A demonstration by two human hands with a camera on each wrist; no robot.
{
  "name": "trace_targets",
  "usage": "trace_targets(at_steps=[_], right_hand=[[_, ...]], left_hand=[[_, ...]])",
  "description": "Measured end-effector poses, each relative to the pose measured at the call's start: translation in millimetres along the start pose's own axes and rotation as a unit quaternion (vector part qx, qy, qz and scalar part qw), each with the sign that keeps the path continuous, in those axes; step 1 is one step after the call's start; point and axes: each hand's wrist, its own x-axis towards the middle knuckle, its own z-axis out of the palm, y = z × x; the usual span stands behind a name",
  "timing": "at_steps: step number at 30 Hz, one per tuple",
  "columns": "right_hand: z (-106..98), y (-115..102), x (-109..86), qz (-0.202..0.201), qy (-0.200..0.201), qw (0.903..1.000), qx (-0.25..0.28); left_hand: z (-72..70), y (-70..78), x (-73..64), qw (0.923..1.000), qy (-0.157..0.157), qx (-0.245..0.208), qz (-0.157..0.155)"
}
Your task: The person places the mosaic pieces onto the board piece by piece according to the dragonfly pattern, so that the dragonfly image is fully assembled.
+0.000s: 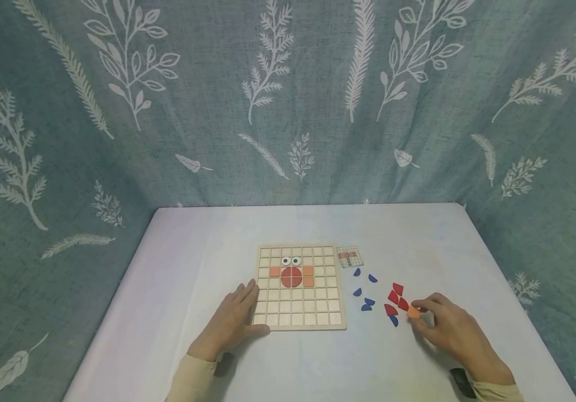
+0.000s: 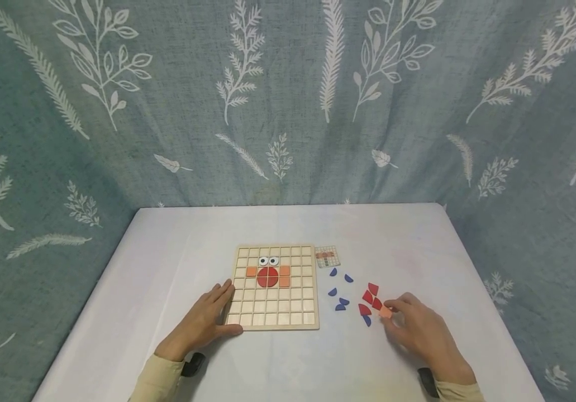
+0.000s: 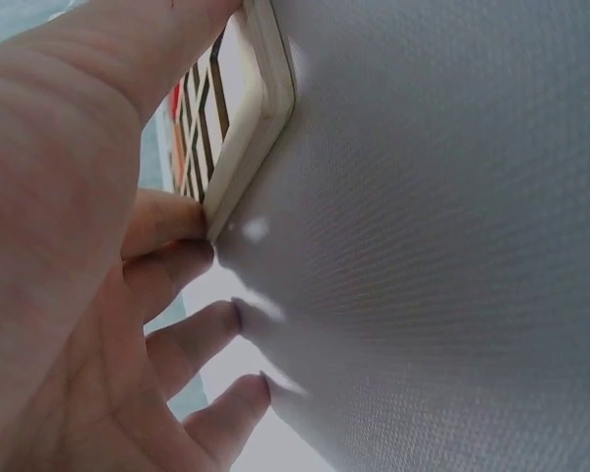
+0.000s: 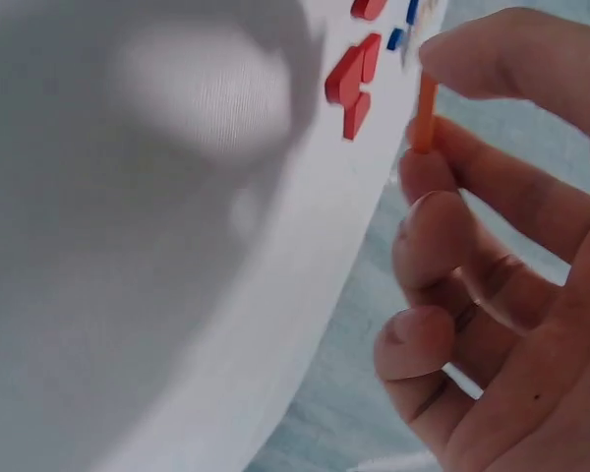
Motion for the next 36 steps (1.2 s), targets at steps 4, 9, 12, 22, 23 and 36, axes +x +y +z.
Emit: trace_targets(at_steps=[4, 9, 12, 22, 23, 36], right_hand=[[-7.4, 3.6, 1.2, -0.040, 0.042, 0.9983, -0.002], [-14.4, 8.8, 9.7, -0.122, 0.116, 0.9858, 0.003], [-15.3, 9.5, 16.3, -0.148, 0.128, 0.9806, 0.005], [-13.6, -8.9, 41.1, -0.199, 0.137, 0.9702, 0.021], [-13.7, -11.6, 44.2, -0.211, 0.141, 0.9669, 0.022], [2.2, -60.5, 86.1, -0.286, 0.163, 0.9425, 0.060]], left_hand=[[-0.4, 0.7, -1.7, 1.0000, -0.001, -0.005, -0.005], [-0.9, 1.4, -2.2, 0.9999, -0.006, -0.006, -0.008], [-1.8, 1.6, -2.6, 0.9999, -0.009, -0.008, -0.008], [0.1, -0.7, -2.5, 0.9999, -0.007, -0.009, -0.002], [1.1, -1.3, -2.0, 0.9999, -0.004, -0.009, 0.003], [-0.9, -0.9, -3.1, 1.0000, -0.002, -0.001, 0.004]])
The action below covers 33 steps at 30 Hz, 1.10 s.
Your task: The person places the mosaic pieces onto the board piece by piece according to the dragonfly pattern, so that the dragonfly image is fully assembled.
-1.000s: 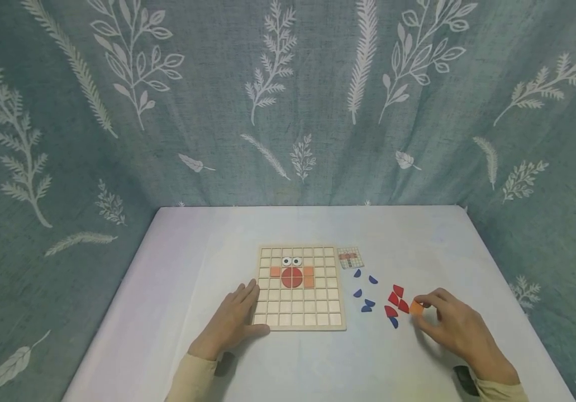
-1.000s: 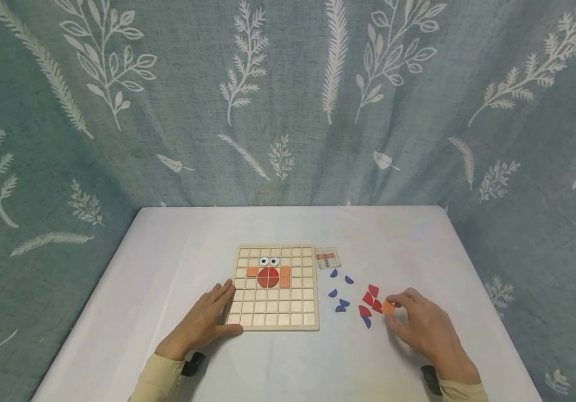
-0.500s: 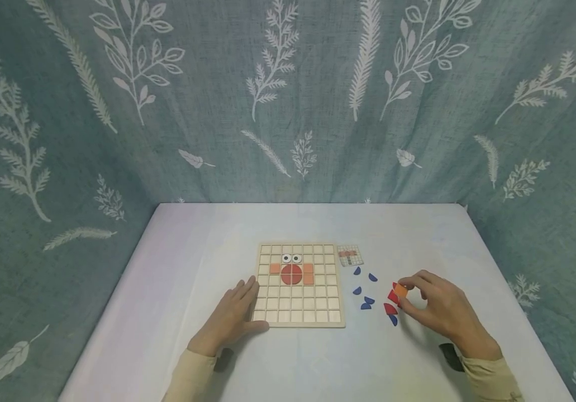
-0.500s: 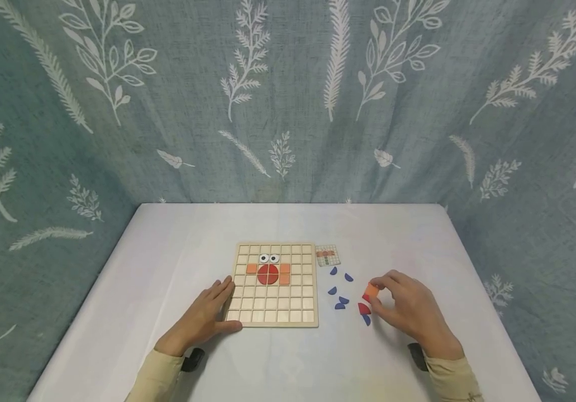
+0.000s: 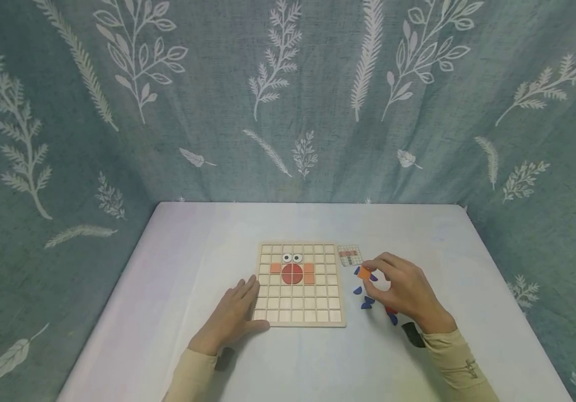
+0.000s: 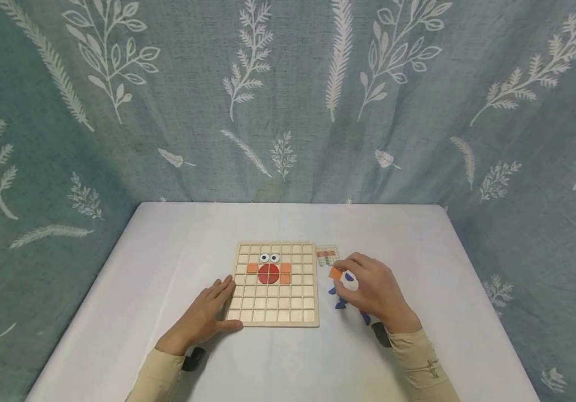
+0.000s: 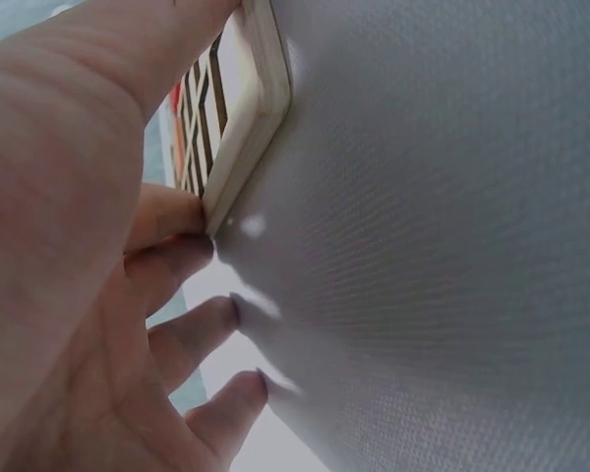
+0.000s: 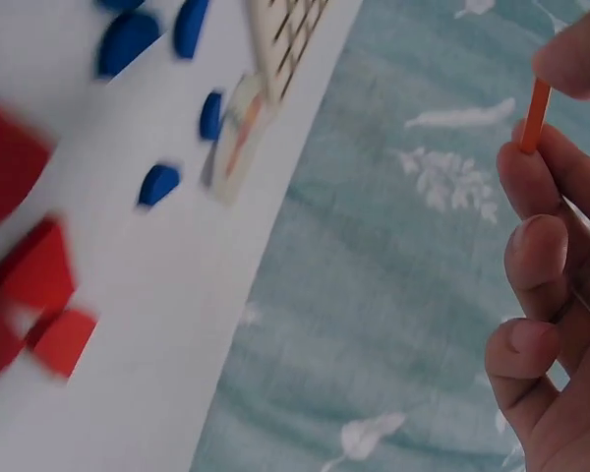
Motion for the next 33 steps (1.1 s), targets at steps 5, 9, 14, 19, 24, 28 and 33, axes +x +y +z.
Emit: trace_targets(at_steps=[5, 9, 14, 19, 24, 28, 33], right_hand=[[16.1, -11.4, 18.5, -0.006, 0.016, 0.9989, 0.043], [33.5, -21.2, 34.5, -0.022, 0.024, 0.9977, 0.059], [54.5, -35.2, 53.5, -0.048, 0.025, 0.9965, 0.064], [70.5, -46.2, 70.0, -0.056, 0.019, 0.9957, 0.072], [82.0, -56.4, 85.3, -0.062, 0.028, 0.9943, 0.082], [93.2, -61.8, 96.3, -0.069, 0.034, 0.9933, 0.086], [108.7, -66.4, 105.6, -0.060, 0.010, 0.9947, 0.082]], left_hand=[[1.2, -0.8, 0.3, 1.0000, -0.003, 0.001, -0.004], [1.4, -0.9, 0.8, 1.0000, -0.001, -0.001, -0.009], [1.1, -0.7, 0.1, 0.9999, -0.001, -0.001, -0.013], [0.1, -0.3, -0.6, 0.9999, -0.003, -0.003, -0.010], [-1.6, 0.4, -1.5, 0.9999, -0.008, 0.000, -0.009], [-1.7, -0.3, -1.3, 0.9999, -0.009, 0.000, -0.008], [-1.4, -1.3, -1.1, 0.9999, -0.009, 0.000, -0.006]])
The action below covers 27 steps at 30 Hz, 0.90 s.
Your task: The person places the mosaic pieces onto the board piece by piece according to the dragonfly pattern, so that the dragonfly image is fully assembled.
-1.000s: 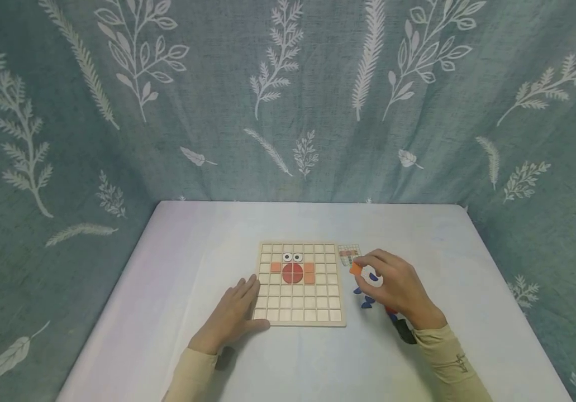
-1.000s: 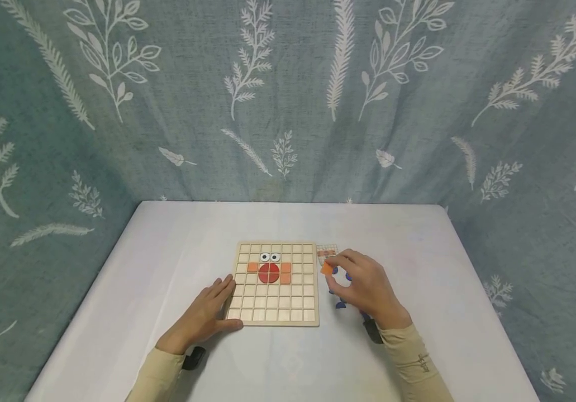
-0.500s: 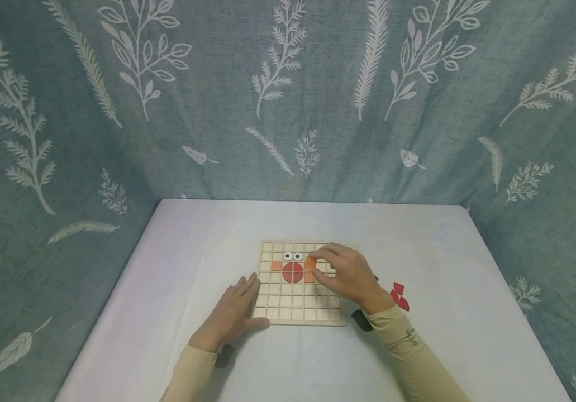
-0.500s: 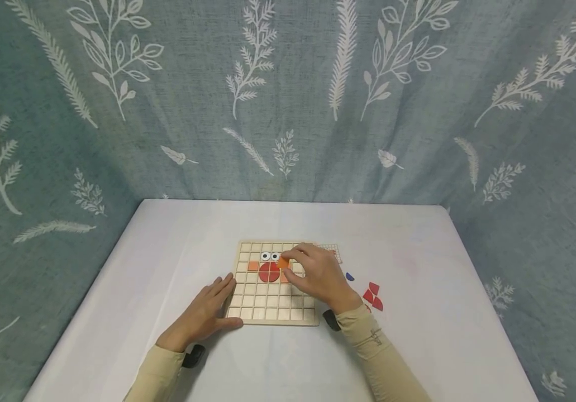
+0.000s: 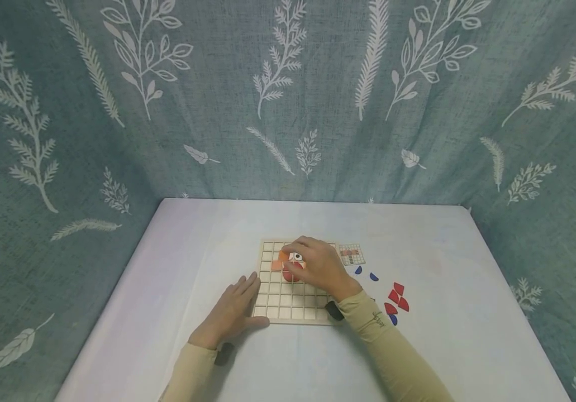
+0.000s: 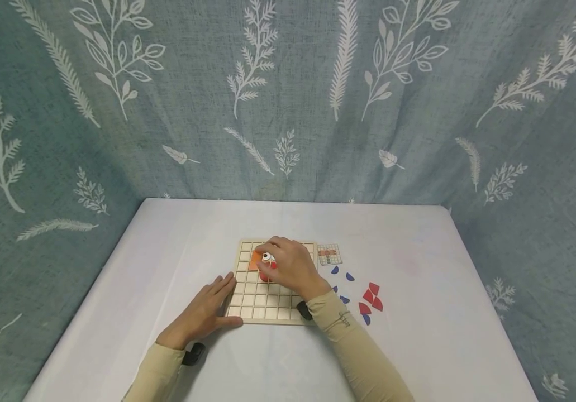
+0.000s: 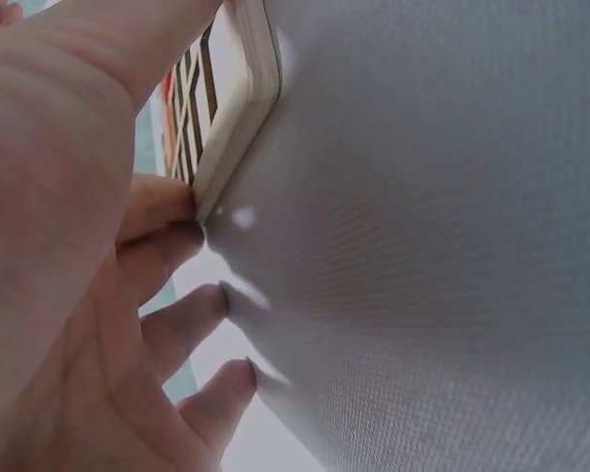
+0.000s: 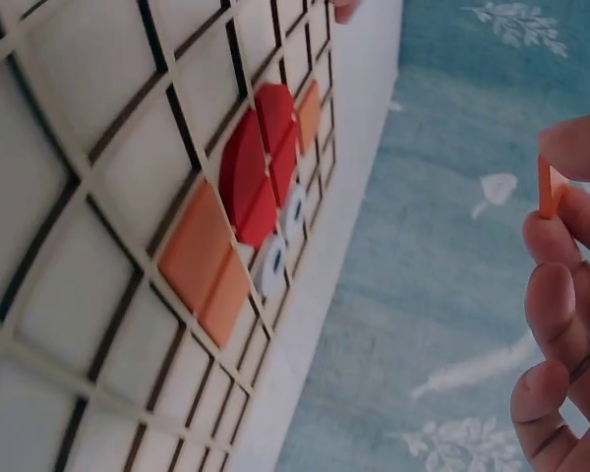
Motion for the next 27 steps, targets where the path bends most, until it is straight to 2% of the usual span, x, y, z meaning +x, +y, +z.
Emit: trace_targets(at_steps=[8, 15, 17, 24, 27], right_hand=[[23.0, 1.4, 5.2, 0.017, -0.052, 0.9984, -0.018], [32.1, -3.5, 5.7, 0.052, -0.167, 0.9836, -0.045], [34.4, -5.5, 5.4, 0.063, -0.185, 0.9800, -0.039], [43.6, -11.0, 2.1, 0.051, -0.183, 0.9812, -0.033], [45.3, -12.4, 1.5, 0.059, -0.193, 0.9789, -0.037]], left_hand=[[-2.0, -0.6, -1.4, 0.9998, 0.009, -0.012, 0.013], [-2.4, -1.6, -1.3, 0.9997, 0.006, -0.018, 0.011], [-2.9, -1.7, -1.4, 0.9997, 0.007, -0.018, 0.012], [-1.7, -2.7, -2.2, 0.9998, 0.000, -0.021, 0.007], [-0.8, -2.4, -2.5, 0.9997, -0.002, -0.022, 0.006]])
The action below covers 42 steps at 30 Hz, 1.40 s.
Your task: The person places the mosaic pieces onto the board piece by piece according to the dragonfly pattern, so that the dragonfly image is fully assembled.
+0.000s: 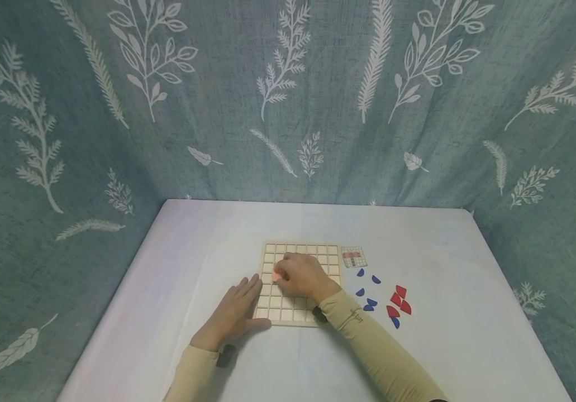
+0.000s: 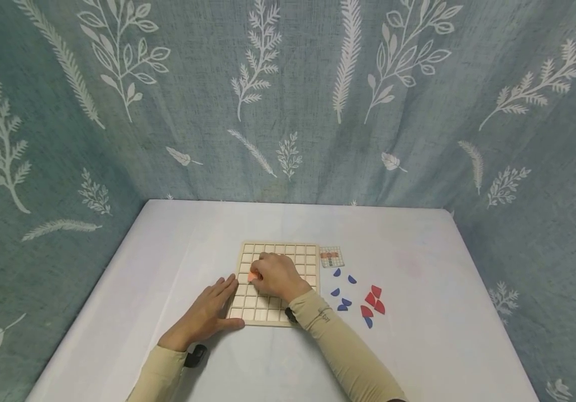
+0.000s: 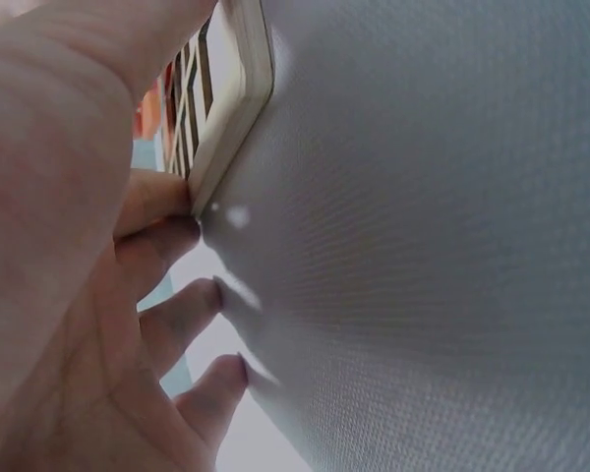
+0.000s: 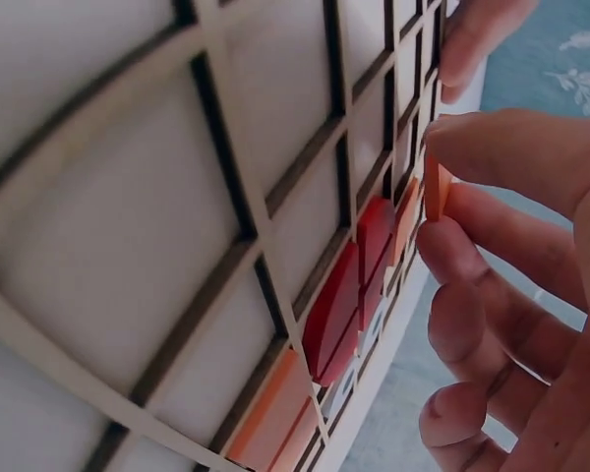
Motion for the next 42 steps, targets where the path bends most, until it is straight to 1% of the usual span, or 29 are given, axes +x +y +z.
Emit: trace_targets(at_steps=[4, 6, 9, 14, 17, 20, 26, 32, 37, 42], right_hand=[[2.2, -0.9, -0.5, 0.023, -0.029, 0.9993, -0.006], [3.4, -1.2, -0.5, 0.026, -0.035, 0.9990, -0.008], [5.1, -1.2, -0.3, 0.021, -0.028, 0.9994, -0.007], [5.4, -2.1, 1.2, 0.011, -0.011, 0.9998, -0.010], [4.5, -3.1, 2.2, 0.009, -0.014, 0.9998, -0.012], [3.8, -4.1, 2.5, 0.011, -0.019, 0.9997, -0.014], [4.9, -4.7, 1.6, 0.018, -0.025, 0.9994, -0.016], [6.5, -4.4, 1.7, 0.013, -0.024, 0.9995, -0.016], [1.2, -2.7, -0.9, 0.018, -0.024, 0.9994, -0.019], [-12.6, 3.2, -8.6, 0.029, -0.012, 0.9994, -0.013]], left_hand=[[1.0, 0.9, -0.4, 1.0000, 0.000, 0.004, -0.005], [0.4, 1.4, -0.7, 1.0000, 0.003, 0.002, -0.005], [-1.0, 1.9, -1.5, 1.0000, 0.005, -0.002, -0.006], [-1.0, 0.4, -0.8, 1.0000, 0.004, 0.004, -0.003], [-0.2, -0.7, 0.0, 1.0000, 0.007, 0.005, -0.002], [0.4, -1.1, 0.4, 1.0000, 0.004, 0.005, -0.006], [1.6, -1.7, -0.9, 1.0000, 0.002, 0.005, -0.004], [1.3, -1.5, -1.4, 1.0000, 0.002, 0.006, -0.003], [1.7, -1.4, -1.0, 1.0000, -0.002, 0.002, -0.006], [1.8, -1.1, -1.5, 0.9999, 0.002, 0.002, -0.010]])
